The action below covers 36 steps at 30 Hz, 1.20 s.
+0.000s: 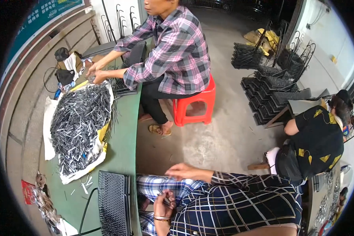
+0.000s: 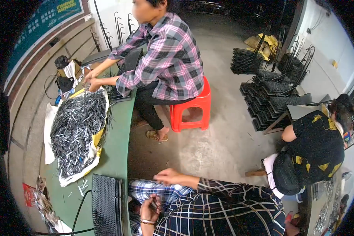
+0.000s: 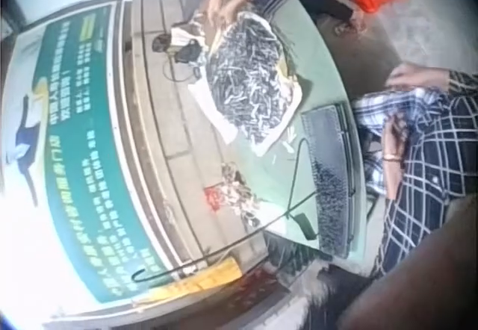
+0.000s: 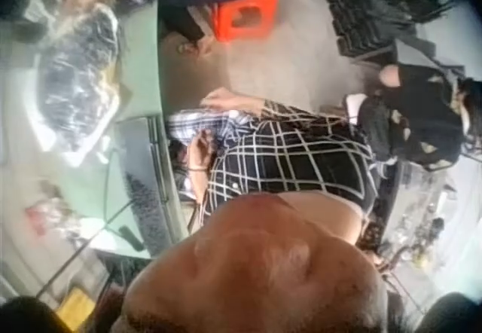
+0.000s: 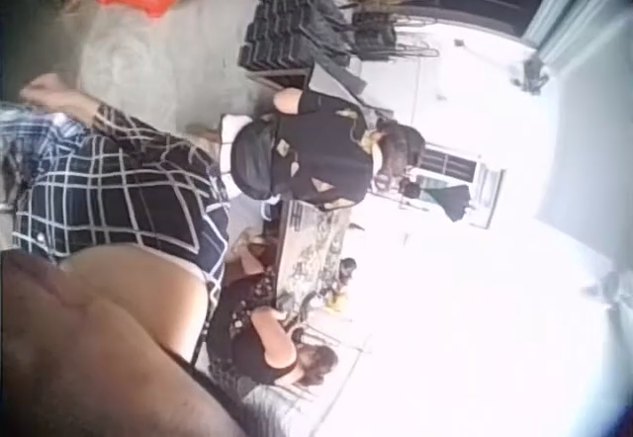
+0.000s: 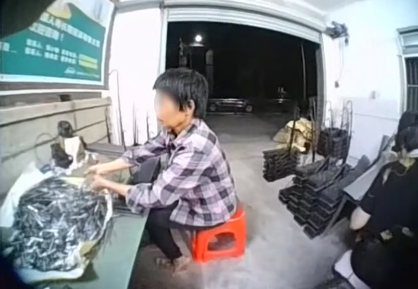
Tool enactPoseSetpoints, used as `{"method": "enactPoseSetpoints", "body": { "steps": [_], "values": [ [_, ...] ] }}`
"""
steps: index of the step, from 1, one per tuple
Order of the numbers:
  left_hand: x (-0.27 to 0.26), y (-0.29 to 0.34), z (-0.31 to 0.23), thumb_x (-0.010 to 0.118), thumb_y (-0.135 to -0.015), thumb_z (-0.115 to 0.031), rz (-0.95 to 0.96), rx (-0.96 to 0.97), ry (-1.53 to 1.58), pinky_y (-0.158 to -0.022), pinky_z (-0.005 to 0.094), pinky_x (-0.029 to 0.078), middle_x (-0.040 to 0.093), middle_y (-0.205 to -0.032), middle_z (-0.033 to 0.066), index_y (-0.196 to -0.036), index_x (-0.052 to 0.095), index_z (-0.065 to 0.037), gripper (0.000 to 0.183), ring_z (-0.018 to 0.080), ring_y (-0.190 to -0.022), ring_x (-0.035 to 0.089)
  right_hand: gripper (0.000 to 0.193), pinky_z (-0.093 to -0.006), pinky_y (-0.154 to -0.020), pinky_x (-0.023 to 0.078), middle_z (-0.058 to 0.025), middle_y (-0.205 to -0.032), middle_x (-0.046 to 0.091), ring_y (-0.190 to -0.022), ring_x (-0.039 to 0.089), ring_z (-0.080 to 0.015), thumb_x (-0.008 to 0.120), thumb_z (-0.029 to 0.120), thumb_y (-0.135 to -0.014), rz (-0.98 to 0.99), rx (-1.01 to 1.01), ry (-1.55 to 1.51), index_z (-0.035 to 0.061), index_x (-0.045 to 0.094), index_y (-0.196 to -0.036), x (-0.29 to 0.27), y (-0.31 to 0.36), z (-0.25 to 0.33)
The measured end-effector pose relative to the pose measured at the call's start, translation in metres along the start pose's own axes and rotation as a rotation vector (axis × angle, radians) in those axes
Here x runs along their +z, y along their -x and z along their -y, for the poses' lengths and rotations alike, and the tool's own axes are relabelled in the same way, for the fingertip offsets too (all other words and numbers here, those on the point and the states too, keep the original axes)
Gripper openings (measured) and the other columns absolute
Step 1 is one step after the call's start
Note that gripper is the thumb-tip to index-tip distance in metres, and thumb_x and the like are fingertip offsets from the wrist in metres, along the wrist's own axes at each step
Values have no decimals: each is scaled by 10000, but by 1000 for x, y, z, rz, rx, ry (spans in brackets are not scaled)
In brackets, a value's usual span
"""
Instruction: Inserting small metal rods into a black plastic grid template.
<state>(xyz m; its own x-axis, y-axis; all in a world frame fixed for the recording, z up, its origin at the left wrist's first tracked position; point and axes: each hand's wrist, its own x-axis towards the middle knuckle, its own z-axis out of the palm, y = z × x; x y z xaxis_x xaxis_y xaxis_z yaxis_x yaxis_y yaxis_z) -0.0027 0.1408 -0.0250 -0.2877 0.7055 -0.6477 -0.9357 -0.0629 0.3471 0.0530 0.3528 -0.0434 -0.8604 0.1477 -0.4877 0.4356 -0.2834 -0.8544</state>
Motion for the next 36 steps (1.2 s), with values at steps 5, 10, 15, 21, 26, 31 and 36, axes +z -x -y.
{"method": "enactPoseSetpoints", "body": {
  "steps": [5,10,15,21,26,31,36],
  "values": [
    [37,3,-11,503,-849,-194,-40,57,-151,-406,220,346,563,-806,49,-980,540,-100,165,133,-598,501,606,-222,-630,448,-12,-872,570,-730,520,-58,593,250,-880,-109,-667,123,24,298,-1358,-10,-15,58],
    [-7,7,-2,506,-857,-198,1,20,11,-352,181,257,527,-800,33,-992,542,-94,174,86,-508,400,627,-240,-671,484,-67,-906,594,-768,568,-99,555,79,-890,-665,-1041,51,20,189,-1396,-83,11,166],
    [-1,-15,10,504,-869,-148,16,5,19,-392,191,251,526,-815,46,-970,560,-2,186,81,-529,367,325,-208,-592,470,-6,-809,591,-674,549,-53,595,136,-873,-512,-686,228,6,534,-1164,-96,13,119],
    [-4,-6,7,521,-881,-112,-23,104,-77,-470,198,318,554,-854,66,-1017,560,30,200,88,-612,423,318,-210,-590,480,-31,-848,631,-682,566,-56,598,157,-870,-129,-450,94,6,554,-1147,-18,-13,67],
    [-10,3,8,509,-907,-132,-51,130,-33,-502,211,350,557,-863,62,-993,549,21,180,104,-637,440,352,-222,-605,494,-29,-874,614,-730,578,-70,596,153,-870,5,-529,265,0,527,-1179,-17,-22,95],
    [-17,11,9,446,-946,-240,-4,22,-18,-522,243,386,574,-884,41,-1042,542,-31,250,133,-678,493,386,-223,-620,475,-25,-900,595,-757,574,-73,601,141,-861,-406,-763,43,10,498,-1210,-30,-32,153],
    [-8,13,7,426,-956,-269,-36,-2,-114,-495,215,366,577,-875,26,-1064,533,-56,262,114,-653,506,363,-225,-612,485,-53,-894,605,-714,577,-89,659,169,-819,4,-689,661,11,560,-1130,-32,-47,116]
  ]
}}
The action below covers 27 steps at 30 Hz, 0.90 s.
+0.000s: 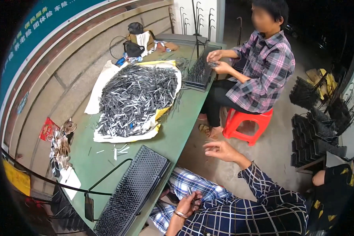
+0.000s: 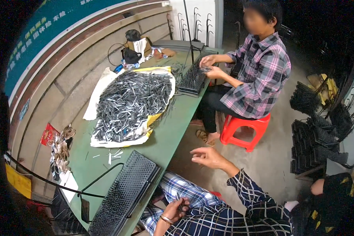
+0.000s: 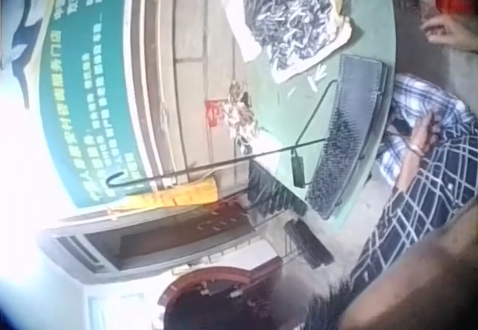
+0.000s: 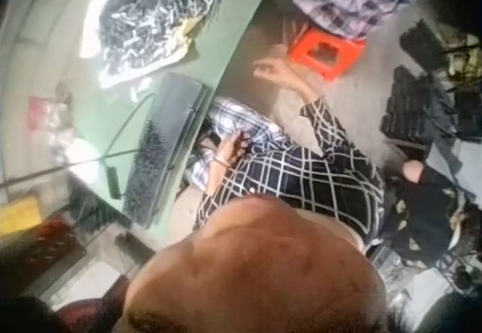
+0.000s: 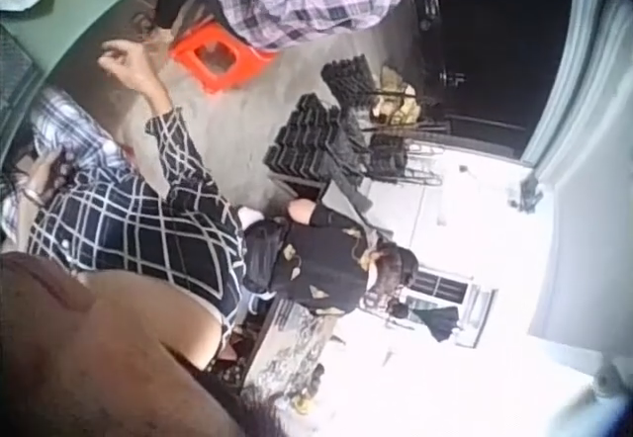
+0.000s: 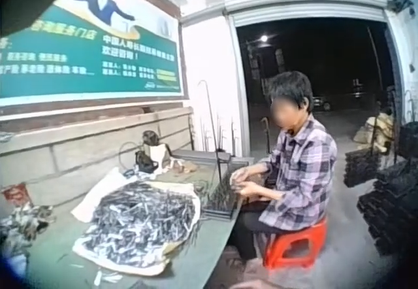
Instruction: Inserting small metal rods into a black plastic grid template.
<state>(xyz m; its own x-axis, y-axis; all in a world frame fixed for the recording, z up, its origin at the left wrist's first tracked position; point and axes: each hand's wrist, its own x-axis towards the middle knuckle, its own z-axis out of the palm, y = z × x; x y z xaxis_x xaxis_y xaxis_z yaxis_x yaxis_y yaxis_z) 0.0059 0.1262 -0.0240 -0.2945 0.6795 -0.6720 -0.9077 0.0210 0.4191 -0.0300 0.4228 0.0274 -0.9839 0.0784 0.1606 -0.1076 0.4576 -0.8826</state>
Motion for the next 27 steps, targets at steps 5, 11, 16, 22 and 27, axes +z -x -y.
{"method": "enactPoseSetpoints", "body": {
  "steps": [5,11,16,22,27],
  "values": [
    [-2,-3,-2,477,-935,-239,-42,36,54,-489,207,384,569,-869,48,-1060,528,-26,252,121,-662,479,513,-230,-544,478,-52,-929,591,-658,582,-92,657,143,-820,-290,269,-407,41,437,-1271,-24,-7,-21],
    [-9,-7,-1,481,-930,-210,-38,65,95,-502,211,410,573,-861,77,-1016,542,5,240,129,-672,509,407,-208,-570,443,-31,-853,586,-651,541,-84,600,72,-839,-899,27,-286,-4,471,-1217,-131,-36,7],
    [-4,-12,4,521,-915,-215,-24,44,104,-615,255,506,592,-906,90,-1026,544,19,260,162,-746,572,247,-235,-569,471,-18,-781,608,-651,566,-86,628,131,-829,-631,22,-306,11,598,-1043,-94,-11,-37],
    [-1,-11,-4,516,-917,-195,-78,59,53,-758,327,543,614,-949,127,-1046,532,46,274,218,-828,625,296,-230,-546,464,-30,-795,633,-615,552,-80,641,231,-837,79,470,-524,15,622,-1038,54,29,-51],
    [5,-6,-10,442,-944,-158,-58,109,59,-760,300,539,604,-970,142,-1061,523,51,253,207,-832,614,311,-204,-526,435,-17,-790,626,-608,521,-58,608,278,-868,232,462,-714,23,634,-1043,115,32,-20]
  ]
}}
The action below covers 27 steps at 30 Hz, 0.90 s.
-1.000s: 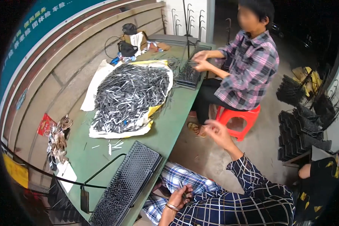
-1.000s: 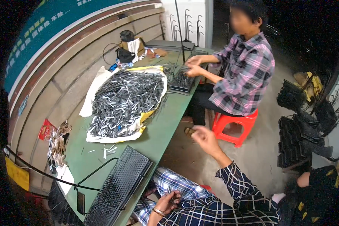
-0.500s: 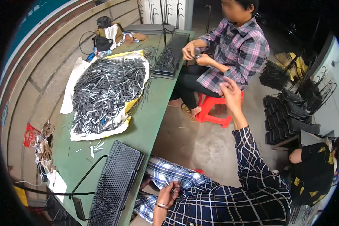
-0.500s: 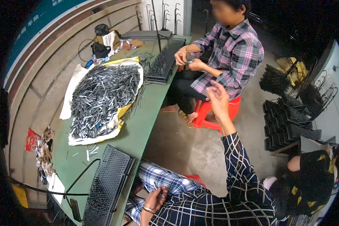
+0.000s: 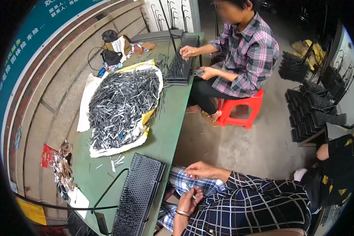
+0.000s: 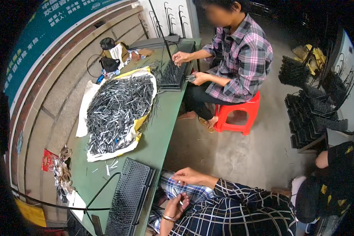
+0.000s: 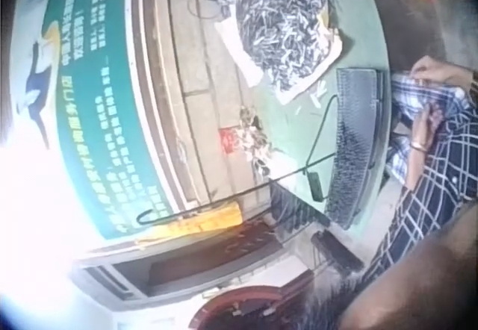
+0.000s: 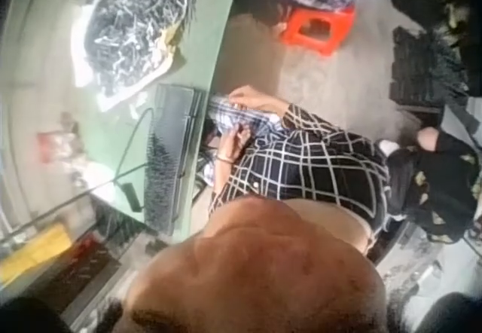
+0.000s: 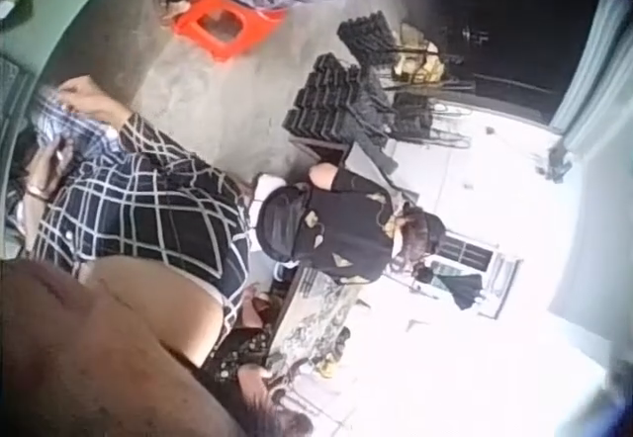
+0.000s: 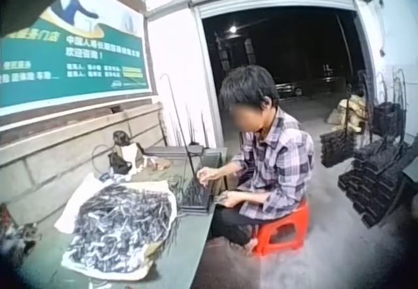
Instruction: Inserting small metal rods into a black plastic grid template.
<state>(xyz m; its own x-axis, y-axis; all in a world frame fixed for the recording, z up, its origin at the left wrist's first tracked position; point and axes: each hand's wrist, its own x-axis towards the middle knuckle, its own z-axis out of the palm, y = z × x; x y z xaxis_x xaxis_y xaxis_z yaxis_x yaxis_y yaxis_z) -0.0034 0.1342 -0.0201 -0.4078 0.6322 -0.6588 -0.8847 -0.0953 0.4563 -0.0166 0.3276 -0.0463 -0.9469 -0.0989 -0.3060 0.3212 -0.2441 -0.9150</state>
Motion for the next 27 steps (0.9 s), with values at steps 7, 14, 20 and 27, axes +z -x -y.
{"method": "enactPoseSetpoints", "body": {
  "steps": [7,14,20,27],
  "values": [
    [0,3,5,491,-924,-179,4,41,21,-768,321,546,607,-949,130,-1052,525,47,262,217,-828,626,334,-210,-582,441,-16,-831,645,-661,523,-50,596,314,-875,124,-116,88,34,634,-1053,26,2,-5],
    [-1,8,2,487,-929,-191,-41,72,-12,-763,322,545,607,-937,123,-1010,539,46,255,212,-815,626,294,-222,-512,428,-11,-676,616,-574,510,-41,609,289,-866,170,-175,211,16,653,-965,30,2,-19],
    [3,8,2,469,-936,-180,-52,69,9,-728,299,554,598,-932,113,-1021,527,43,245,199,-809,618,298,-225,-491,425,-15,-649,610,-546,507,-48,619,287,-856,159,-239,217,8,651,-954,32,7,-14],
    [-6,5,8,490,-931,-213,-95,94,42,-699,274,555,603,-915,107,-1003,541,45,273,178,-779,614,285,-245,-631,480,-73,-842,670,-721,594,-89,630,259,-850,192,-209,290,17,651,-1001,36,12,-5]
  ]
}}
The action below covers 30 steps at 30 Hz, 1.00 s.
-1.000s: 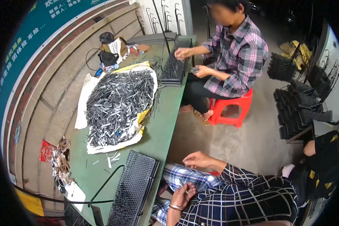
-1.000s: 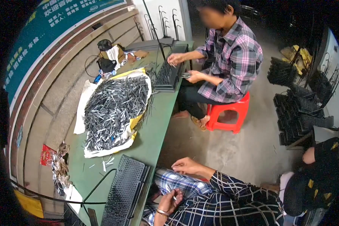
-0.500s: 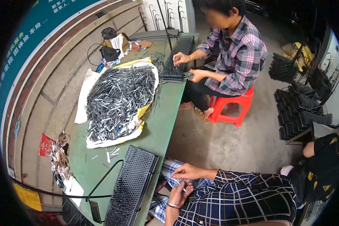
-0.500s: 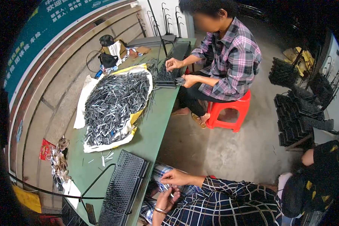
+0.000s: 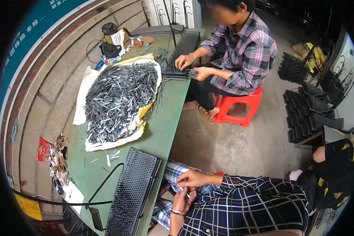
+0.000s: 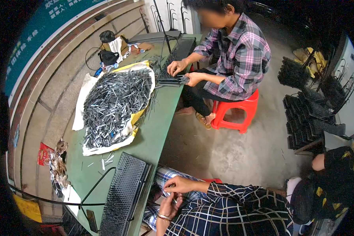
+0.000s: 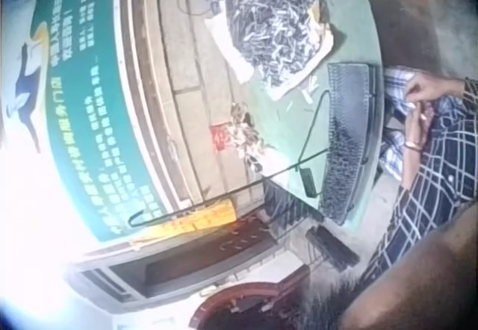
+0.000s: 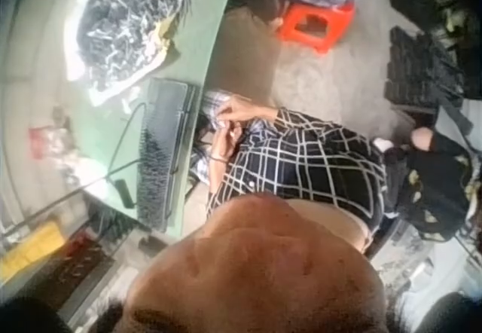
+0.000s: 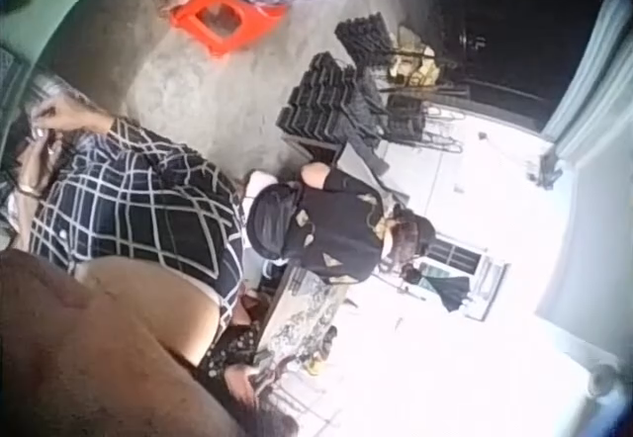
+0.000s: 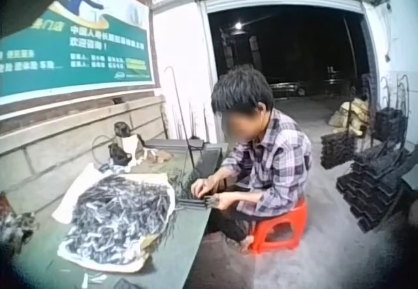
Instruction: Inserting small metal rods into a black plastic grid template.
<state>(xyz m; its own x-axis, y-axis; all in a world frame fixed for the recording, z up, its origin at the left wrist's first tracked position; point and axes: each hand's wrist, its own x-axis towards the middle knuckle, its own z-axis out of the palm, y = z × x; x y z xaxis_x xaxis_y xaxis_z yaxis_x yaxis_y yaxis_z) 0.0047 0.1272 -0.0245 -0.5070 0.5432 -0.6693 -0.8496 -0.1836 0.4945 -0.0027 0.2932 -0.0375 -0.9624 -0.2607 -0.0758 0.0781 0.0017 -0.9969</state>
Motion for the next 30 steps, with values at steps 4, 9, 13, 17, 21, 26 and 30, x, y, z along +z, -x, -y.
{"method": "enactPoseSetpoints", "body": {
  "steps": [4,9,13,17,21,26,30],
  "values": [
    [-5,-2,2,491,-932,-234,34,18,-15,-701,274,553,605,-907,102,-1009,550,35,286,176,-772,610,308,-244,-638,486,-81,-868,671,-724,601,-97,626,261,-852,11,-38,28,19,639,-1042,-3,-1,5],
    [-2,4,-1,496,-930,-241,28,36,-31,-689,285,555,611,-925,118,-1035,547,31,296,184,-778,613,315,-252,-607,475,-81,-835,667,-688,588,-106,623,272,-849,33,-33,7,0,644,-1004,0,-6,-3],
    [-2,5,1,484,-935,-226,36,67,-34,-698,290,552,613,-938,115,-1063,531,32,292,182,-778,613,318,-256,-577,467,-92,-800,669,-645,582,-110,619,282,-847,22,-97,61,-8,649,-974,1,-2,-4],
    [-4,5,5,476,-938,-237,43,38,-29,-713,291,548,614,-956,102,-1069,535,7,284,172,-774,612,304,-252,-558,466,-82,-777,667,-618,583,-103,608,289,-857,21,-118,71,10,662,-966,-1,1,1],
    [-8,3,6,482,-935,-238,65,62,7,-707,286,546,612,-940,103,-1077,531,9,289,169,-761,607,342,-253,-577,472,-68,-799,656,-645,576,-88,597,283,-869,8,-35,35,10,610,-1076,-1,-3,-6],
    [-14,6,3,477,-937,-235,49,72,29,-689,286,547,608,-912,111,-1082,525,16,293,175,-748,602,440,-230,-581,460,-37,-779,618,-670,553,-69,643,185,-838,-357,-149,10,-13,501,-1203,-44,-16,8],
    [-15,7,3,453,-945,-231,35,100,20,-673,290,556,614,-905,119,-1071,532,16,288,181,-742,611,491,-207,-549,437,-19,-802,589,-631,517,-50,618,154,-852,-593,-294,33,-18,417,-1266,-100,-8,51]
  ]
}}
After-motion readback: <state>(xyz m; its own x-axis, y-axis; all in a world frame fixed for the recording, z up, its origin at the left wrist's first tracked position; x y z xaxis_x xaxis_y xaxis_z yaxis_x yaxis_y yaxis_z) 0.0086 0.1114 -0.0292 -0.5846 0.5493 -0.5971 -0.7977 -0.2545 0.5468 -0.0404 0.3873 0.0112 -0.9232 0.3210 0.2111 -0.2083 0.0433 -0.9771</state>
